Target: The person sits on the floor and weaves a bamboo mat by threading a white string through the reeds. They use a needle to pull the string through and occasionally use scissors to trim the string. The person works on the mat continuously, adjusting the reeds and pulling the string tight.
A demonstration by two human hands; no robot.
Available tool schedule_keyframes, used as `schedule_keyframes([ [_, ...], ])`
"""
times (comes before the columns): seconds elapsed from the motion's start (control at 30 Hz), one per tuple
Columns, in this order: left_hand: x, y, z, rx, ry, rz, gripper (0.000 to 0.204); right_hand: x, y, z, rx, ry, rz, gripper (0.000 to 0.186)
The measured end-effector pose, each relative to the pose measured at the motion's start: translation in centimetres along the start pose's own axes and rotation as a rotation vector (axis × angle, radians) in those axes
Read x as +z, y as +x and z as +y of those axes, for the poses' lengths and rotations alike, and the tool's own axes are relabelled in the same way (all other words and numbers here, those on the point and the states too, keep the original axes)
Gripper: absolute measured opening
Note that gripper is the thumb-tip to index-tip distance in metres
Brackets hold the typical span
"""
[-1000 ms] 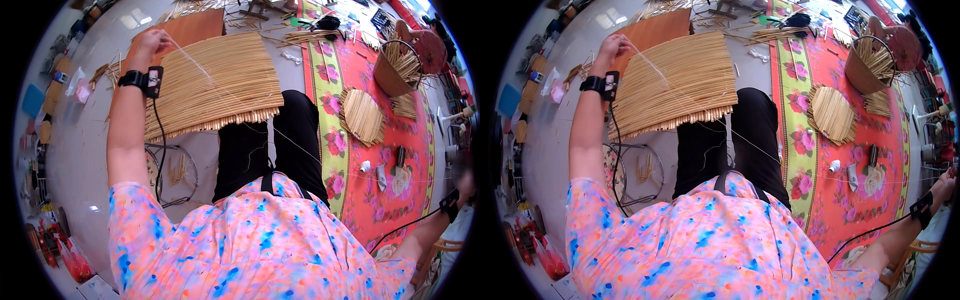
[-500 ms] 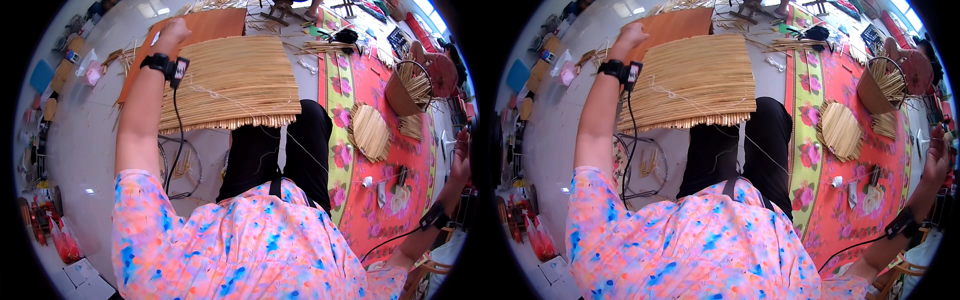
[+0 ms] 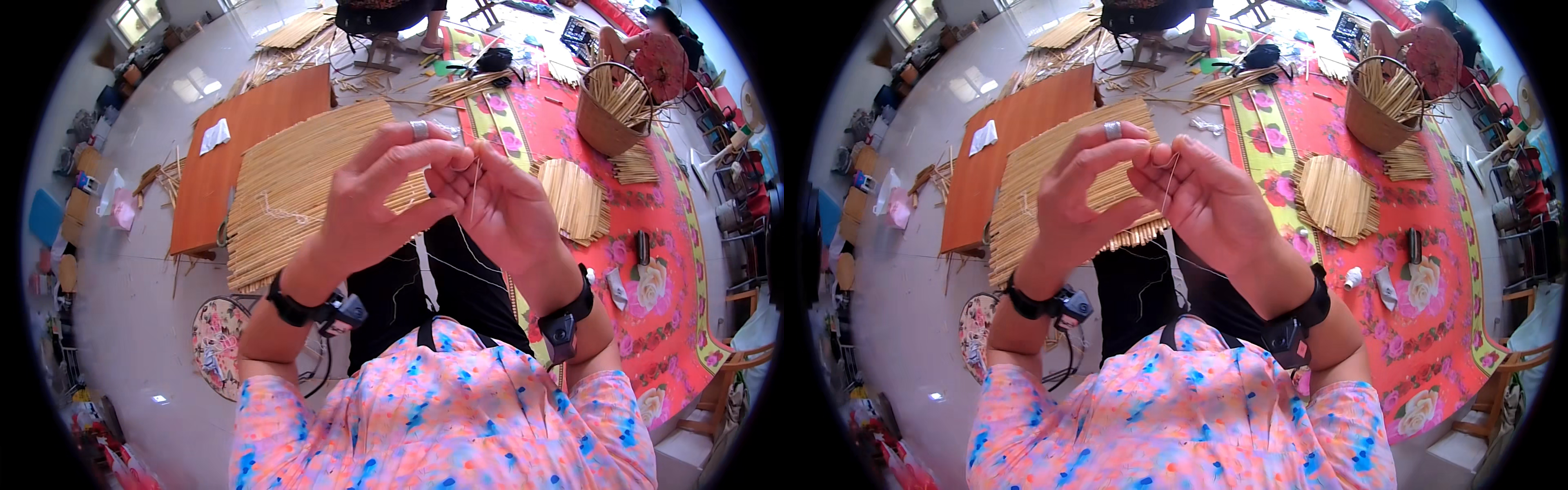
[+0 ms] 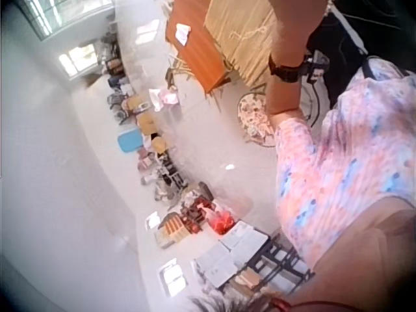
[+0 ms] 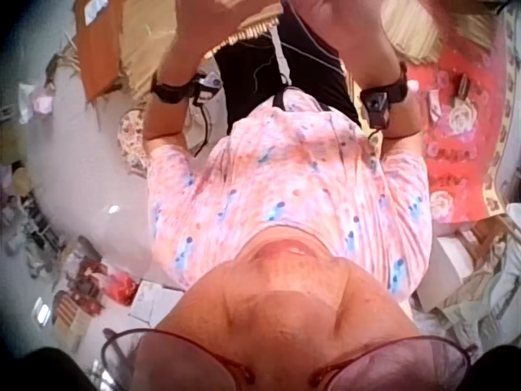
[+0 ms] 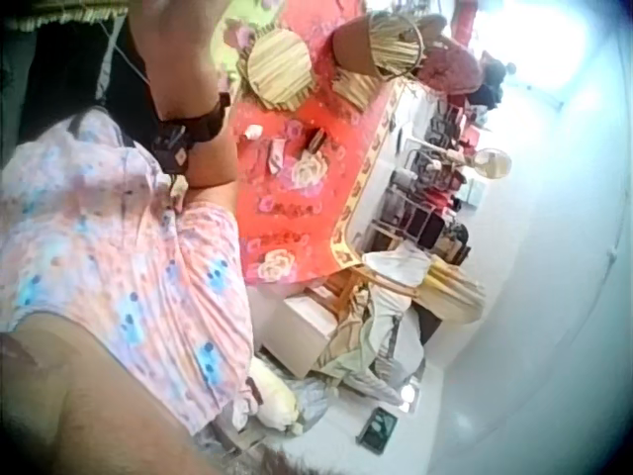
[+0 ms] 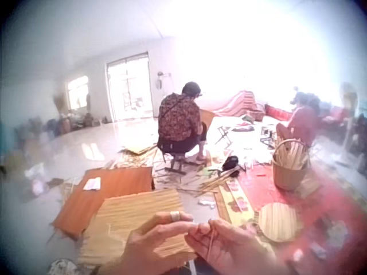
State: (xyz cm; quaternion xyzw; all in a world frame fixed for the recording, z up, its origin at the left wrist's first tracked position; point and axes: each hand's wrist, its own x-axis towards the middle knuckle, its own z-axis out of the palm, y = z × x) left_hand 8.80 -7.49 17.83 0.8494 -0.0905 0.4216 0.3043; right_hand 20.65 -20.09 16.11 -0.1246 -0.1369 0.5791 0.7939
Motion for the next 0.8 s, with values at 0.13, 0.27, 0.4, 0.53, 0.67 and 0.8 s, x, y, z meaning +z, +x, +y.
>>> schedule_keyframes([
  [0.13, 0.8, -0.7, 0.0, -0.016, -0.073, 0.093, 0.034, 0.1, -0.1, 1.5, 0.056, 0.058, -0.004, 0.023],
  [0.27, 0.9, -0.7, -0.6, 0.182, 0.003, 0.067, 0.026, -0.9, -0.6, 2.4, 0.071, 0.121, -0.003, 0.019],
  [0.4, 0.8, -0.6, -0.5, 0.058, -0.135, 0.165, 0.016, -0.9, -1.1, 2.2, -0.017, -0.151, 0.162, 0.013],
  [0.53, -1.3, 0.4, -1.1, -0.093, -0.427, 0.257, 0.007, -1.0, -2.2, -0.9, -0.182, -0.485, 0.199, 0.011],
  [0.67, -6.0, 1.4, -2.5, -0.195, -0.772, 0.256, 0.009, -2.2, -4.6, -6.0, -0.286, -0.699, 0.234, 0.012],
  [0.8, -10.6, 1.0, -3.8, -0.260, -0.819, 0.286, 0.015, -4.1, -6.9, -10.8, -0.232, -0.615, -0.008, 0.011],
])
